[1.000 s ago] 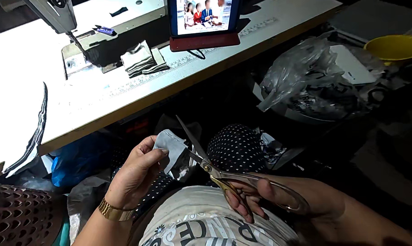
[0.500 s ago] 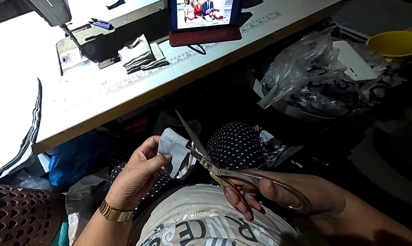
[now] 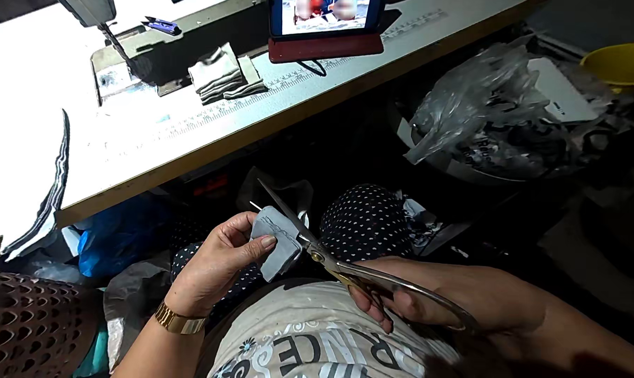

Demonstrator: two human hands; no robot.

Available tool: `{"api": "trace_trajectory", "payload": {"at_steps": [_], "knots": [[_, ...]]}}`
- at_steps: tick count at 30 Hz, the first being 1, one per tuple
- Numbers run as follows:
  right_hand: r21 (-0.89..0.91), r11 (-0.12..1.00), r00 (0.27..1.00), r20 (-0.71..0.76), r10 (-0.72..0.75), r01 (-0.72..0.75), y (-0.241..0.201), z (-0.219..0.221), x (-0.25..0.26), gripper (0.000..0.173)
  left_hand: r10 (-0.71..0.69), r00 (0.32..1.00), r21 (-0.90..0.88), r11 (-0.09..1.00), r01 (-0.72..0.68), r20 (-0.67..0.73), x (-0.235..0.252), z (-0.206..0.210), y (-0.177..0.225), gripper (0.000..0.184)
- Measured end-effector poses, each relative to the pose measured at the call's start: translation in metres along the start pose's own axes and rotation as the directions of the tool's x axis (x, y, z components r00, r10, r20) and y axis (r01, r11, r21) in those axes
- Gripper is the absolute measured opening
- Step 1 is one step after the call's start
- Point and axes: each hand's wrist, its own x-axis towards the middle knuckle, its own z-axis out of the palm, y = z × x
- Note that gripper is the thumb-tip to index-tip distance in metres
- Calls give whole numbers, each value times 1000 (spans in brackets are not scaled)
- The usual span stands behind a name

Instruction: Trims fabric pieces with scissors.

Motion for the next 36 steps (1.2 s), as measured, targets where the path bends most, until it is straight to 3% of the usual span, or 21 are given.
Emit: {"api": "trace_trajectory", "payload": {"at_steps": [4,8,11,13,17,19,24,29,36], "knots": [[-71,997,1000,-2,4,-4,-3,3,0,82,-9,999,13,1000,10,-45,0,1,-1,25],[-56,998,1000,17,7,-6,-9,4,-2,81,18,999,65,998,-16,-30,2,-2,-1,60],[19,1000,999,40,3,-4,-12,3,-3,81,50,997,141,988,-59,62,7,-5,5,81],[90,996,998,66,-9,3,-11,0,-4,78,50,989,121,990,-67,139,11,-8,9,76],[197,975,994,37,102,-108,-20,-2,-4,83,18,984,75,997,-32,179,19,-14,13,25],[209,967,989,8,150,-149,-28,-1,-3,87,-37,984,77,997,24,176,24,-15,15,12],[318,948,987,152,-43,-7,-20,-19,5,83,-117,982,-5,993,120,150,28,-14,16,17],[345,938,979,199,-35,-37,-20,-24,9,84,-130,975,-97,984,149,183,26,-12,15,21],[245,969,995,99,-26,1,-24,-9,10,82,23,975,-102,995,0,223,20,-10,19,19]]}}
